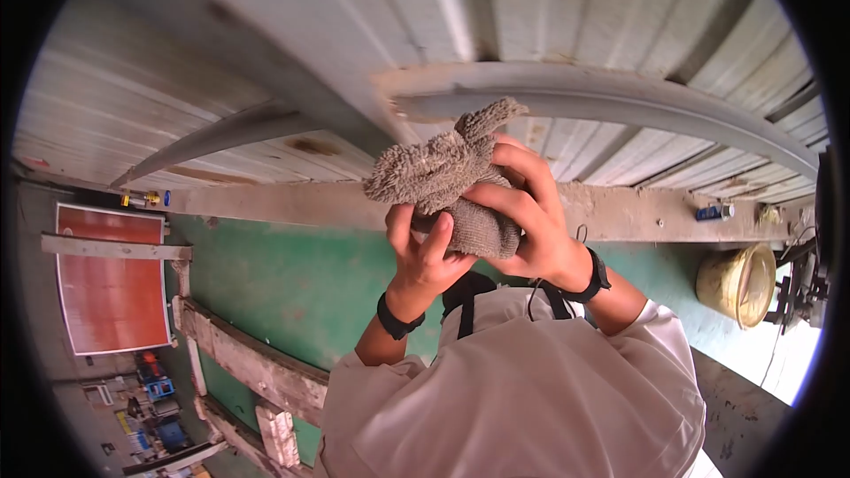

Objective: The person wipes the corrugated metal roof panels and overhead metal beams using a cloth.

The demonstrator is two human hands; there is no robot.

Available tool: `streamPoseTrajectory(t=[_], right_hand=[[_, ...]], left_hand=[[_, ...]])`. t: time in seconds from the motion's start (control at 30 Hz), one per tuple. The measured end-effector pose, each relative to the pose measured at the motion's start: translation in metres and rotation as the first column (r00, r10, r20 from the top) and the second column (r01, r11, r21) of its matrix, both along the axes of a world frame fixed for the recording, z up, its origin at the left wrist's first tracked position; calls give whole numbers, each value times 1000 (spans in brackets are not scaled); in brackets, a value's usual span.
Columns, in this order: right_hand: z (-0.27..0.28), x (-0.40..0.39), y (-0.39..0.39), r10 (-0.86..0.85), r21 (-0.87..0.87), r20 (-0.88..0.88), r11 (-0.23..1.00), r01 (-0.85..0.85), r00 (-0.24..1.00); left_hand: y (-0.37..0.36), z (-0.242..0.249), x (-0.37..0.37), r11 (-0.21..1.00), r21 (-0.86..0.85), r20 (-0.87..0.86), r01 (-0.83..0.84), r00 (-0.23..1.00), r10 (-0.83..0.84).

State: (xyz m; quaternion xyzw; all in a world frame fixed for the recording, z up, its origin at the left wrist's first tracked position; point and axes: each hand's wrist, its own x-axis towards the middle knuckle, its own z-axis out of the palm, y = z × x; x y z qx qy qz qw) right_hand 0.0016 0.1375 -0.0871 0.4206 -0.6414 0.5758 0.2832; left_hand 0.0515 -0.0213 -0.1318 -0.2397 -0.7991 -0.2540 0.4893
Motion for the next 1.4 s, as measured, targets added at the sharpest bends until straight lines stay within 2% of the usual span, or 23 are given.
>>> streamPoseTrajectory(t=[0.07,0.1,0.2,0.23,0.27,0.33,0.4,0.47,0.6,0.7,0.83,0.87,1.0,1.13,1.23,1.4], right_hand=[[17,-6,-39,-57,-55,-93,997,52,994],[19,-10,-57,-69,-7,-117,998,69,991],[19,-21,-113,-233,113,-97,963,243,968],[-4,-26,-128,-388,65,-213,910,409,897],[-16,-27,-135,-449,28,-215,885,465,867],[-35,-23,-144,-550,-21,-195,830,557,812],[-47,-12,-146,-612,80,-186,770,633,768],[-62,-1,-146,-662,165,-180,709,686,728],[-95,14,-148,-706,235,-134,659,715,695],[-94,11,-150,-706,218,-131,664,715,696],[-46,-8,-149,-687,92,-176,702,707,705],[-24,-10,-148,-698,117,-195,681,722,690],[36,-19,-147,-712,91,-200,670,737,673],[-14,-37,-128,-641,58,-328,719,692,694],[-60,-44,-124,-632,81,-343,718,692,695],[-120,-42,-133,-613,31,-264,766,642,745]], left_hand=[[-24,21,-12,998,39,-126,-51,990,56],[-39,28,-16,994,82,-124,-72,989,82],[-78,52,-32,974,190,80,-121,991,107],[-94,44,-41,981,190,72,-29,997,16],[-106,42,-44,988,151,86,14,996,-27],[-116,38,-51,972,192,90,139,983,-159],[-122,20,-59,927,281,107,248,952,-288],[-128,4,-63,912,284,134,295,930,-342],[-134,-34,-61,879,318,221,356,873,-434],[-137,-27,-58,855,361,235,372,851,-470],[-138,18,-63,853,299,144,428,863,-484],[-137,37,-67,859,269,120,436,869,-479],[-124,85,-77,831,358,11,425,888,-459],[-123,65,-72,894,306,72,327,929,-364],[-122,38,-72,934,261,90,246,957,-277],[-121,1,-56,960,254,199,118,965,-172]])
